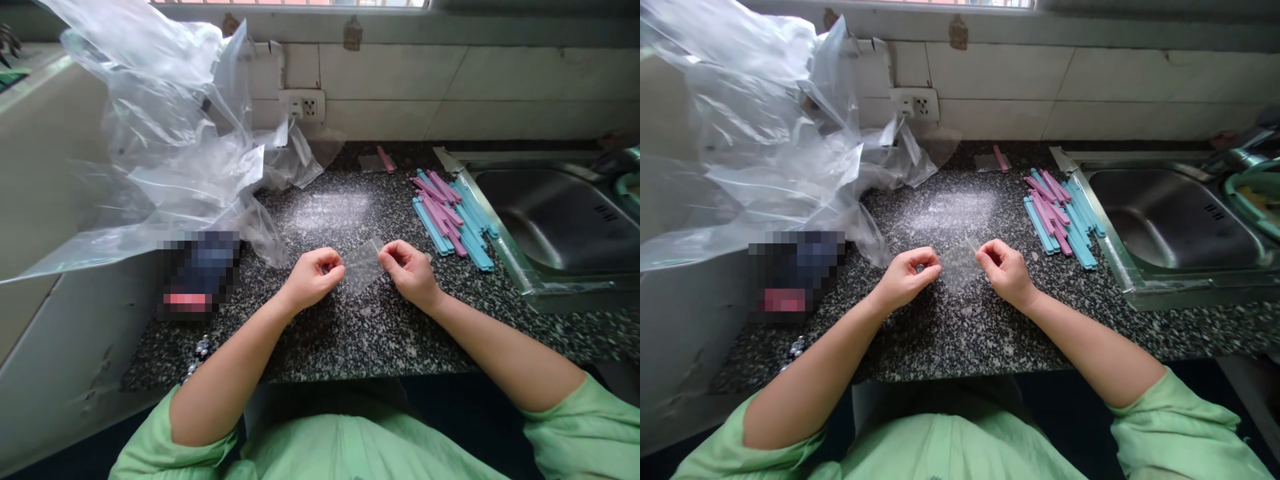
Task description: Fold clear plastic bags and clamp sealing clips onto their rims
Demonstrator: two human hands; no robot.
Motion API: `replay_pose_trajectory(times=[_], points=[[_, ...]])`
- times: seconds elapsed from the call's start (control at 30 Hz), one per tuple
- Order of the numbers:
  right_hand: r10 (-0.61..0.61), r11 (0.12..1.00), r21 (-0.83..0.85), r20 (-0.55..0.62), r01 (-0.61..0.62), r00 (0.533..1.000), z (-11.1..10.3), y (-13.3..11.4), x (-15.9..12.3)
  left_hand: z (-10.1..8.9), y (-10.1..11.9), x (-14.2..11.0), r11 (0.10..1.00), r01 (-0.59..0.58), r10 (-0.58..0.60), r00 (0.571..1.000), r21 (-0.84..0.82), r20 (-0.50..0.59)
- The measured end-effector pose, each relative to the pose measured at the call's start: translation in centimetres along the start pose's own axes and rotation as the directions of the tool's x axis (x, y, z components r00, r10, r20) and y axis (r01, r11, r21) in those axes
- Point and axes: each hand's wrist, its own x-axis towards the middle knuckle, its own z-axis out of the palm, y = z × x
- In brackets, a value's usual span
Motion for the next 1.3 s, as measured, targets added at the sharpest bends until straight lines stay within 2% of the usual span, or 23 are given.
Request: replay_pose_trajectory(times=[0.23,0.4,0.6,0.9,1.07,1.2,1.3], points=[[0.038,0.995,0.094,0.0,-0.038,0.999,-0.2,0.4,-0.1,0.0,0.0,-0.2,1.0,-0.006,0.005,0.998,0.018,0.064],[0.023,0.997,0.074,-0.003,-0.023,1.0,-0.2,0.1,0.0,0.3,-0.4,-0.2,0.998,0.064,-0.063,0.997,-0.021,0.045],[0.071,0.986,0.147,0.021,-0.073,0.997,0.1,0.1,0.3,0.3,-0.7,0.0,0.994,0.055,-0.058,0.998,-0.096,-0.033],[0.022,0.991,0.128,0.048,-0.028,0.999,-0.3,-0.1,0.0,0.0,-0.1,-0.3,0.99,-0.012,-0.002,0.995,0.139,0.102],[-0.071,0.996,0.069,0.214,0.058,0.974,0.0,-0.5,-0.3,0.4,0.1,-0.3,0.998,-0.013,0.012,1.0,-0.067,-0.023],[-0.036,0.998,0.062,0.247,0.022,0.968,0.5,-0.9,-0.3,0.8,0.2,-0.2,0.985,-0.08,0.066,0.993,-0.149,-0.097],[-0.002,1.0,0.019,0.285,-0.003,0.959,0.8,-0.9,-0.4,0.7,0.0,-0.1,0.971,-0.065,0.026,0.986,-0.232,-0.165]])
